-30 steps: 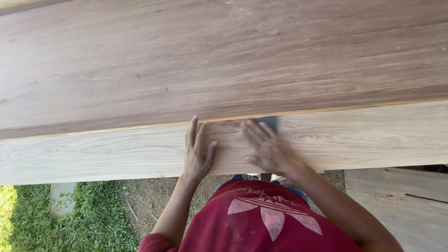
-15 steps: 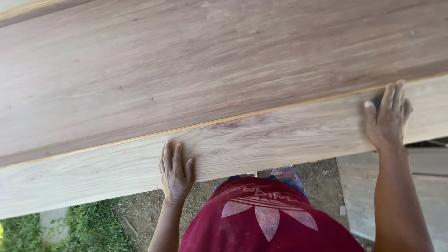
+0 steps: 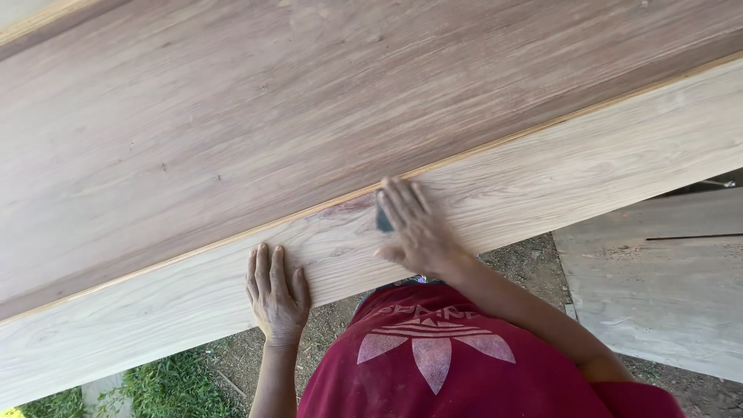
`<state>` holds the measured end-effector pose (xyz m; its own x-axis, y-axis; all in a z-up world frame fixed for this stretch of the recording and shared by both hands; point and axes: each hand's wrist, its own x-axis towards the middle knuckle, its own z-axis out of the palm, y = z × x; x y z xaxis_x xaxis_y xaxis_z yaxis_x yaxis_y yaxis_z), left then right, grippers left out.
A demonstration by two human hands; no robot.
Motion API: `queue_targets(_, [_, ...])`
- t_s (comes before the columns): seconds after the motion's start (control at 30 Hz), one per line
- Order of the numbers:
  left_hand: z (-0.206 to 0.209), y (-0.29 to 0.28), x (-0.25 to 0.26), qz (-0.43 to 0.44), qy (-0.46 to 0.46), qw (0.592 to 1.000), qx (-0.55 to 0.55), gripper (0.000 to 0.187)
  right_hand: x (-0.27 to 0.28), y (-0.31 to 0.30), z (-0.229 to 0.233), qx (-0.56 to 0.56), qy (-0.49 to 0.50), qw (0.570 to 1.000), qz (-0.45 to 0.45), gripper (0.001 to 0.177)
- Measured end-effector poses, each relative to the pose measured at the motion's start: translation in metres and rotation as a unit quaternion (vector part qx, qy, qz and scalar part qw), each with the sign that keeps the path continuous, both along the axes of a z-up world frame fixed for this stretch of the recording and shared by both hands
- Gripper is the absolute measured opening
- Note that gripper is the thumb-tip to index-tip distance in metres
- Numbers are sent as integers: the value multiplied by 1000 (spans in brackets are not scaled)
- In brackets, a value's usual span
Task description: Sanding a large wooden door panel using a piece of sandpaper.
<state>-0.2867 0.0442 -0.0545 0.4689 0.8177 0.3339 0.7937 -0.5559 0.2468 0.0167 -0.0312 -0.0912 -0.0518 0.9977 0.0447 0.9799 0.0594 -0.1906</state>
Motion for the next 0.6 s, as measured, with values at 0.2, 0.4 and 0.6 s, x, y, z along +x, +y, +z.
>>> queue_targets(0.2, [0, 0, -3, -5, 0, 1000, -8, 51, 90, -20, 49, -30, 92, 986, -133, 84])
queue_targets(0.4, [1, 0, 1, 8, -13, 1000, -5, 48, 224, -88, 48, -72, 20, 938, -339, 80])
queue_targets(0.6, [2, -1, 3, 12, -18, 1000, 2, 47, 150, -38, 70, -34, 123, 932, -339, 99])
